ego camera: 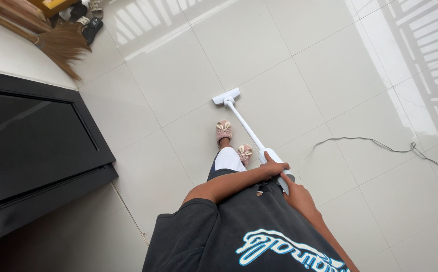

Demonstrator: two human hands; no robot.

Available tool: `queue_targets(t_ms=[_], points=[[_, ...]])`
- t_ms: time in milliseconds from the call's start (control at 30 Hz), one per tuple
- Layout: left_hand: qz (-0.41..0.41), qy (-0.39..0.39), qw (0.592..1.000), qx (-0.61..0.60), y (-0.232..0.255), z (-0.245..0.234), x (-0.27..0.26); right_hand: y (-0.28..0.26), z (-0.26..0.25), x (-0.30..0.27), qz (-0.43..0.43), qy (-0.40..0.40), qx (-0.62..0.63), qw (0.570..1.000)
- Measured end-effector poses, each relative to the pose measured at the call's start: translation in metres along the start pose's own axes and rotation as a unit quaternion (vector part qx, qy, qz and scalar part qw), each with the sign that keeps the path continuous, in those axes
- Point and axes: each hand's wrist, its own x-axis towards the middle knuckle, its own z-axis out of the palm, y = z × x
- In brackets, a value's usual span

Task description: Vacuuming a tiled floor on a balcony using a stick vacuum cleaner.

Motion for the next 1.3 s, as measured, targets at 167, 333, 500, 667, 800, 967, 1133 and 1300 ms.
queue_targets(t_ms=[167,333,500,667,800,967,1133,1300], points=[[0.031,0.026,0.999,0.0,0.019,-0.024,-0.018,-0.014,0.003,0.032,-0.018,0.037,0.017,0.999],[0.061,0.069,0.996,0.019,0.027,-0.058,-0.008,-0.018,0.025,0.091,-0.074,0.095,0.014,0.993],[0.072,0.02,0.997,-0.037,0.051,-0.043,-0.054,-0.019,-0.017,0.06,-0.02,0.054,0.007,0.998],[0.075,-0.038,0.996,0.003,0.058,-0.02,-0.062,0.013,-0.031,0.034,0.001,0.003,-0.018,1.0],[0.03,-0.004,0.999,-0.033,0.056,-0.023,0.006,-0.005,-0.052,0.038,0.008,-0.02,-0.023,1.0],[0.042,0.016,0.998,-0.05,0.092,-0.072,0.017,-0.035,-0.078,0.091,-0.01,-0.004,-0.013,1.0],[0.07,0.046,0.995,-0.063,0.134,-0.141,0.037,-0.066,-0.102,0.167,-0.043,0.031,-0.024,0.998],[0.063,0.085,0.991,-0.075,0.188,-0.199,0.025,-0.111,-0.143,0.221,-0.047,0.037,-0.043,0.997]])
